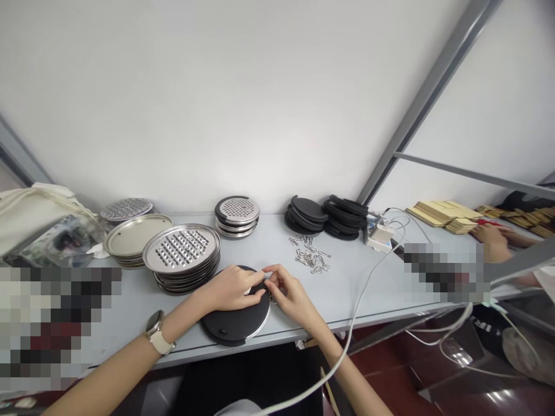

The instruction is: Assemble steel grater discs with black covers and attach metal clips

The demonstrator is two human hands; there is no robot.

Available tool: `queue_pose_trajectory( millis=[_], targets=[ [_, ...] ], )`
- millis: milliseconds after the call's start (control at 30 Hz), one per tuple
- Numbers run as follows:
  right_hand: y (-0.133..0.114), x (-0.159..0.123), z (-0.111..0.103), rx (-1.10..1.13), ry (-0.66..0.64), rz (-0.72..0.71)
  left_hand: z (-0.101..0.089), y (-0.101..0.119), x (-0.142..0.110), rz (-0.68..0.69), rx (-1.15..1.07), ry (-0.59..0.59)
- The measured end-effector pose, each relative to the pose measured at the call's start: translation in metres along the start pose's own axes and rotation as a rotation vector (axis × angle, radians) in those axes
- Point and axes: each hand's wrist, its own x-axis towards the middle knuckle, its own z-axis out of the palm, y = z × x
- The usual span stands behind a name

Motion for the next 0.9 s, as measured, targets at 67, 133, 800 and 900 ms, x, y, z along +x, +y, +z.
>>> queue_pose_trajectory(
  millis=[67,133,800,900],
  targets=[
    [-0.0003,0.0002,-0.0002,-0.005,-0.01,-0.005,-0.0001,-0.0001,-0.0003,0.001,0.008,-0.003],
    [-0.0002,-0.0003,-0.0004,-0.018,-0.008,-0.006,-0.0005,0.0,-0.0004,0.003,0.008,-0.005],
    [-0.0034,0.0023,-0.0002,-0.038,-0.069,0.058,0.0017,-0.0026,-0.001,0.021,0.03,0.007],
    [-0.0038,0.001,-0.0006,-0.052,-0.063,0.053,0.0018,-0.0024,-0.0009,0.024,0.028,0.012]
  ],
)
